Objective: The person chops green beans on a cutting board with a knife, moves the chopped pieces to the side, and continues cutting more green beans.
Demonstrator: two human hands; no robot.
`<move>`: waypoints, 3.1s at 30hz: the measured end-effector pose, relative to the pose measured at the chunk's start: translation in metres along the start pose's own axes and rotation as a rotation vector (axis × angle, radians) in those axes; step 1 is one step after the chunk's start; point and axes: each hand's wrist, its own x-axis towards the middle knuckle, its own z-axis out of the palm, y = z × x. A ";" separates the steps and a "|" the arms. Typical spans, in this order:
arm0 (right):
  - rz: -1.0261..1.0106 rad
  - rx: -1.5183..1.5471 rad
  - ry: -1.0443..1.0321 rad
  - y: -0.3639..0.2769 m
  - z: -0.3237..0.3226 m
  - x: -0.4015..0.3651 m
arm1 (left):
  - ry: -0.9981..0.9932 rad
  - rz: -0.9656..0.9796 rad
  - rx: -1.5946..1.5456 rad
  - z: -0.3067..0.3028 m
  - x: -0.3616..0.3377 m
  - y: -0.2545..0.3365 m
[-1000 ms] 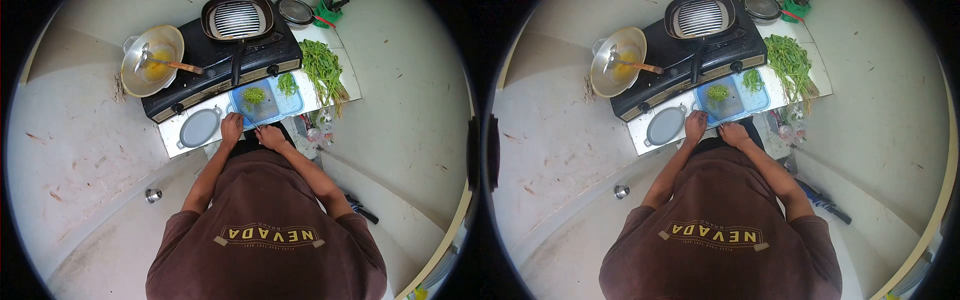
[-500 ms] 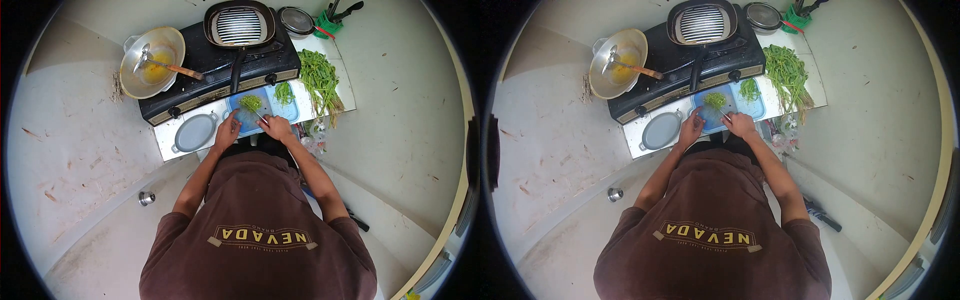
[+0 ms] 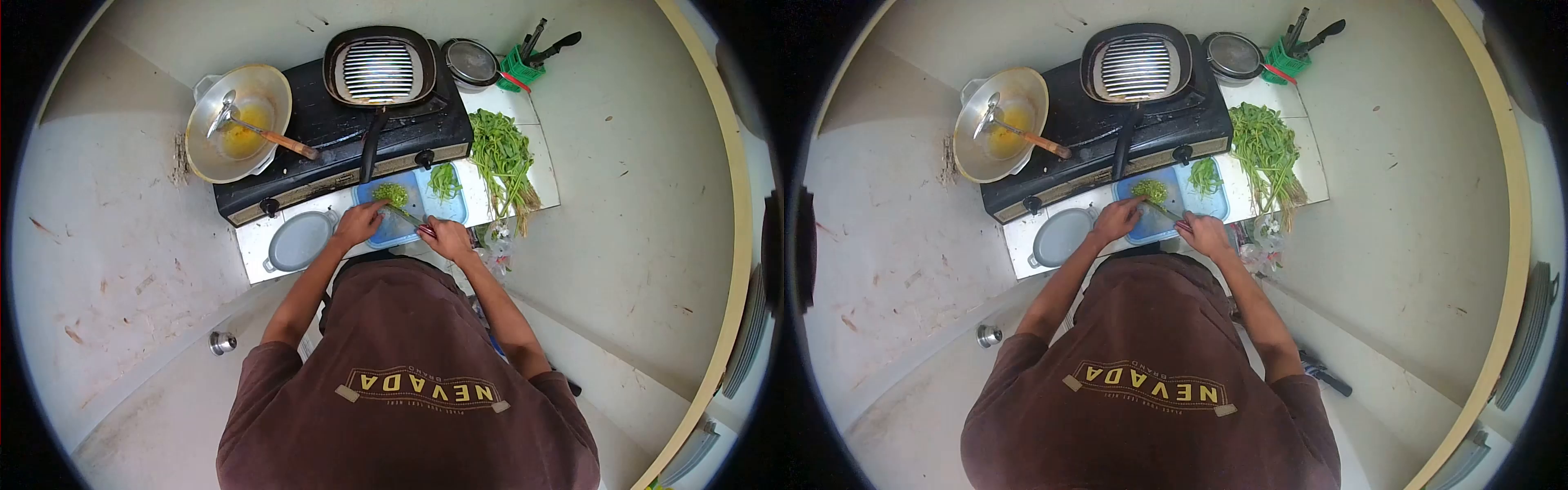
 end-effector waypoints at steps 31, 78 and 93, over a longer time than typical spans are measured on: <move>0.234 0.339 0.119 0.125 -0.007 -0.083 | -0.045 0.088 0.099 0.063 0.096 0.086; 0.461 0.491 0.272 0.122 0.029 -0.114 | -0.058 0.132 0.144 0.102 0.128 0.083; 0.501 0.492 0.228 0.132 0.027 -0.110 | -0.117 0.477 0.416 0.098 0.133 0.074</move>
